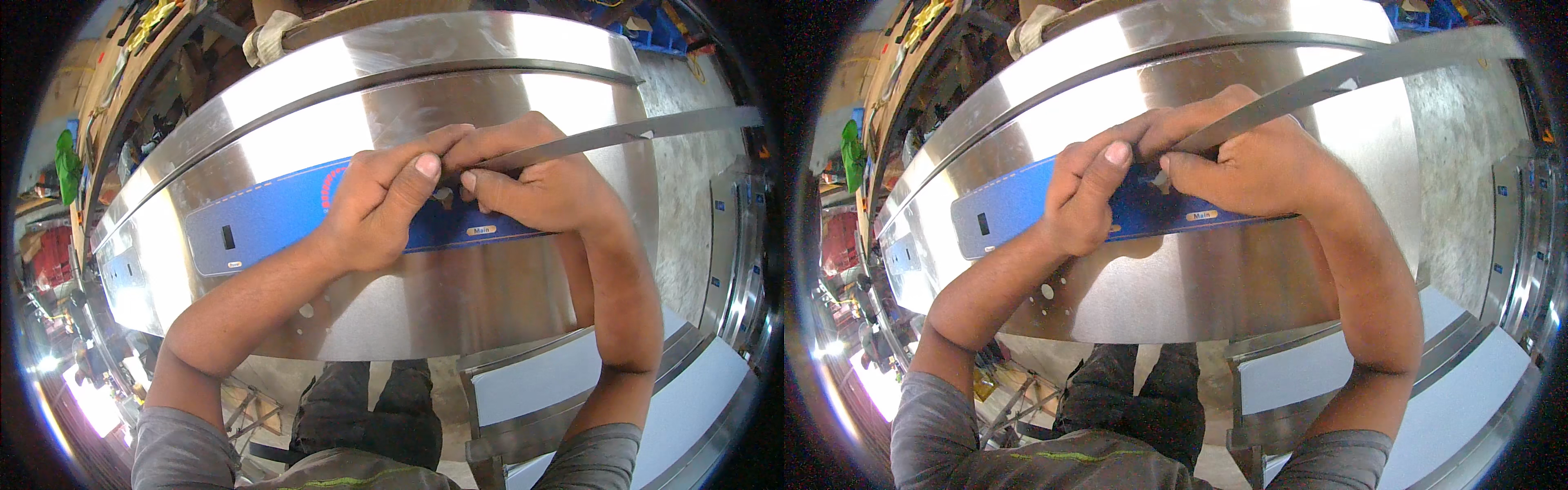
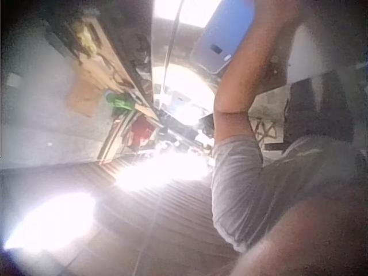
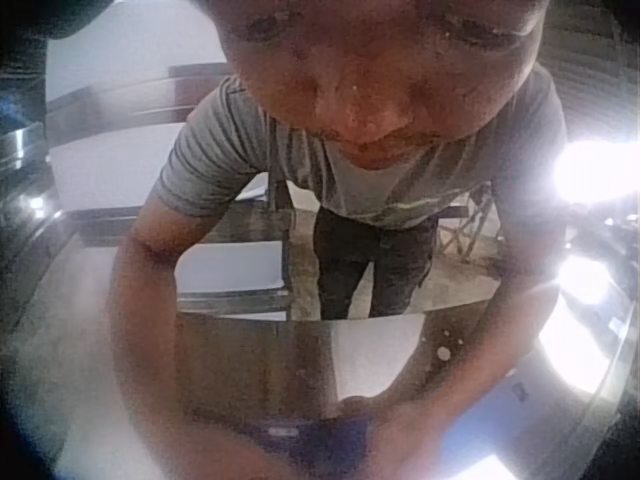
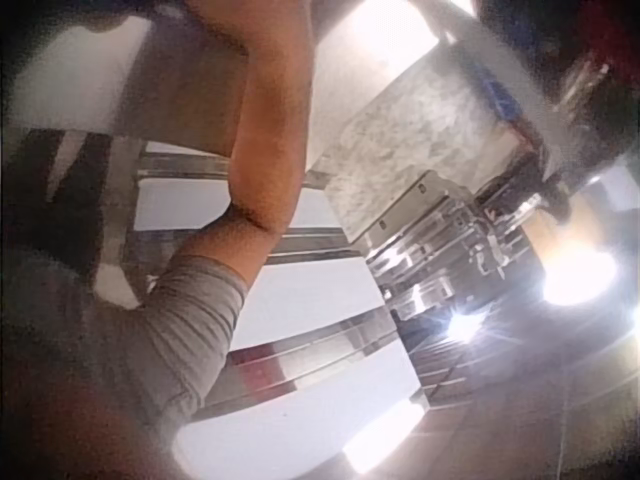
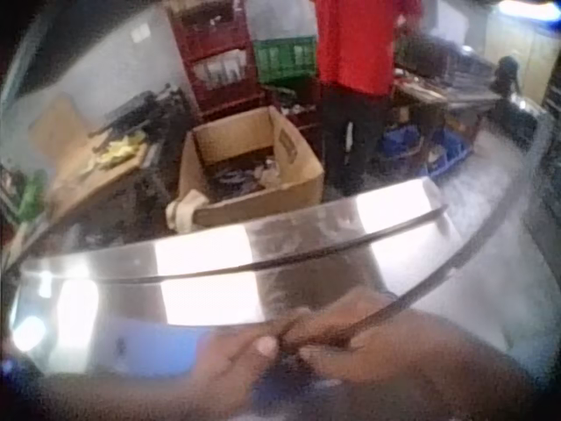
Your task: The person applies blue control panel stickers to a stainless steel appliance surface. They position each sticker, smooth it down, and use a metal tool to press around the edges and cut out holes for knobs. The process is repeated for multiple panels.
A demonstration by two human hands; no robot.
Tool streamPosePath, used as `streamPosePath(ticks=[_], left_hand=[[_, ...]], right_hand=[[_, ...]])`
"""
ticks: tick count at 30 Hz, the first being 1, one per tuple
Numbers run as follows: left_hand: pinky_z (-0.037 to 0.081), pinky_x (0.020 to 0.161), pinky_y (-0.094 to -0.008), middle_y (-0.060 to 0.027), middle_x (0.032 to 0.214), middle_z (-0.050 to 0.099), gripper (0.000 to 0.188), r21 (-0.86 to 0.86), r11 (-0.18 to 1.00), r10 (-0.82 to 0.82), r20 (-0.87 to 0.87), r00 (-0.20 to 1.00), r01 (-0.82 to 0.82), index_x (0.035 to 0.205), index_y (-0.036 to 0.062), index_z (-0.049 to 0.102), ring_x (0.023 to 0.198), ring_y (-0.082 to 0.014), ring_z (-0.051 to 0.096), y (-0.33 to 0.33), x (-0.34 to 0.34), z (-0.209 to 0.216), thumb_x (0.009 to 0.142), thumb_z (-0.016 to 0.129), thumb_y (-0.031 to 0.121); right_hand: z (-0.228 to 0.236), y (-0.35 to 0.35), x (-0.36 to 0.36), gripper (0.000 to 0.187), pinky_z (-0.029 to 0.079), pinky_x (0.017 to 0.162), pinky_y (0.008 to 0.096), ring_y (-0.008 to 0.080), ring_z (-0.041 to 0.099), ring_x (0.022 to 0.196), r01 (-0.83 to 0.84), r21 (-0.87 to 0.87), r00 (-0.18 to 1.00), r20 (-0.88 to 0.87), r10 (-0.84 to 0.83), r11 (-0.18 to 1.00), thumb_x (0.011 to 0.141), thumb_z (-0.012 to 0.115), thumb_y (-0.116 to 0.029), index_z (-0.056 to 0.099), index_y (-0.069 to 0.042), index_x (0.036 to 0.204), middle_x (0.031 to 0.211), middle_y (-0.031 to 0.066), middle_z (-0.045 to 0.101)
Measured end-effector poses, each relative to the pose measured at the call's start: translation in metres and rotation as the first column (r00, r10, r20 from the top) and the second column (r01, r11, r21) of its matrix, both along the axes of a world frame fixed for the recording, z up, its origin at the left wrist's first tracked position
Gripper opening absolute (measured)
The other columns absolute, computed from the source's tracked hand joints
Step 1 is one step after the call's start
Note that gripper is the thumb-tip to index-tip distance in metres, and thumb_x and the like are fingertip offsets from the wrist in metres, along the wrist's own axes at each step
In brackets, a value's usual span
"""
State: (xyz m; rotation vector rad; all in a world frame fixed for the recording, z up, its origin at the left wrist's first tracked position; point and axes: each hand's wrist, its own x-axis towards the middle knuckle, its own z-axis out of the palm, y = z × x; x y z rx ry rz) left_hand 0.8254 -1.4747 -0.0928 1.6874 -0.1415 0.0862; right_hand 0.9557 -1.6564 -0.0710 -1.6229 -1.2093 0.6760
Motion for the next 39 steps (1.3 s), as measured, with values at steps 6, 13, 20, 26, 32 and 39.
streamPosePath(ticks=[6,13,20,26,32,39], left_hand=[[0.05,0.099,-0.0347,-0.0209,0.115,0.07,0.05,-0.048,0.999,-0.004,-0.014,1.0,0.003,0.137,-0.0093,0.053,0.11,-0.0248,0.067,0.001,0.001,-0.001,0.11,0.039,0.031],[0.046,0.104,-0.0362,-0.0205,0.122,0.068,0.051,-0.067,0.997,0.045,-0.061,0.997,-0.049,0.137,-0.0084,0.054,0.116,-0.0258,0.063,0.0,-0.003,0.001,0.109,0.041,0.032],[0.041,0.112,-0.039,-0.0199,0.135,0.061,0.057,-0.139,0.99,0.009,-0.119,0.993,-0.026,0.141,-0.0078,0.05,0.126,-0.0267,0.057,0.0,-0.002,0.003,0.109,0.036,0.037],[0.041,0.111,-0.0392,-0.0207,0.134,0.063,0.057,-0.029,1.0,0.004,-0.075,0.997,-0.007,0.139,-0.0071,0.052,0.126,-0.0284,0.059,0.005,-0.002,0.007,0.109,0.034,0.038],[0.042,0.111,-0.0394,-0.0216,0.132,0.063,0.057,-0.04,0.999,-0.003,-0.078,0.997,0.0,0.137,-0.0086,0.053,0.125,-0.0288,0.059,0.006,-0.001,0.006,0.109,0.034,0.036],[0.044,0.11,-0.0402,-0.0235,0.131,0.062,0.055,-0.202,0.979,-0.029,-0.1,0.995,0.009,0.138,-0.0112,0.051,0.124,-0.0296,0.06,0.004,-0.001,0.001,0.109,0.038,0.033]], right_hand=[[-0.003,0.006,-0.008,0.012,0.053,0.062,0.0347,0.0241,0.07,0.069,0.01,0.02,0.998,0.054,-0.011,1.0,0.08,0.071,-0.008,0.07,-0.002,0.09,0.077,0.011,0.072],[0.004,0.005,-0.009,0.012,0.051,0.064,0.0396,0.034,0.066,0.071,-0.022,-0.061,0.969,0.245,0.036,0.998,0.078,0.076,-0.011,0.068,-0.005,0.086,0.077,0.0126,0.066],[0.003,0.006,-0.011,0.013,0.051,0.068,0.0424,0.0356,0.063,0.08,-0.12,-0.003,0.934,0.339,0.113,0.993,0.078,0.073,-0.009,0.064,-0.003,0.087,0.086,0.0134,0.064],[0.006,0.008,-0.013,0.013,0.052,0.067,0.0441,0.0356,0.063,0.08,-0.153,-0.093,0.89,0.42,0.178,0.984,0.079,0.071,-0.01,0.06,-0.006,0.083,0.083,0.0119,0.061],[0.009,0.008,-0.021,0.01,0.053,0.065,0.0432,0.0324,0.064,0.078,-0.14,-0.182,0.85,0.482,0.212,0.973,0.081,0.066,-0.011,0.056,-0.01,0.081,0.081,0.0086,0.059],[0.019,0.007,-0.026,0.008,0.054,0.06,0.0408,0.0287,0.065,0.08,-0.154,-0.232,0.77,0.581,0.264,0.96,0.08,0.063,-0.01,0.057,-0.013,0.084,0.085,0.0056,0.06]])
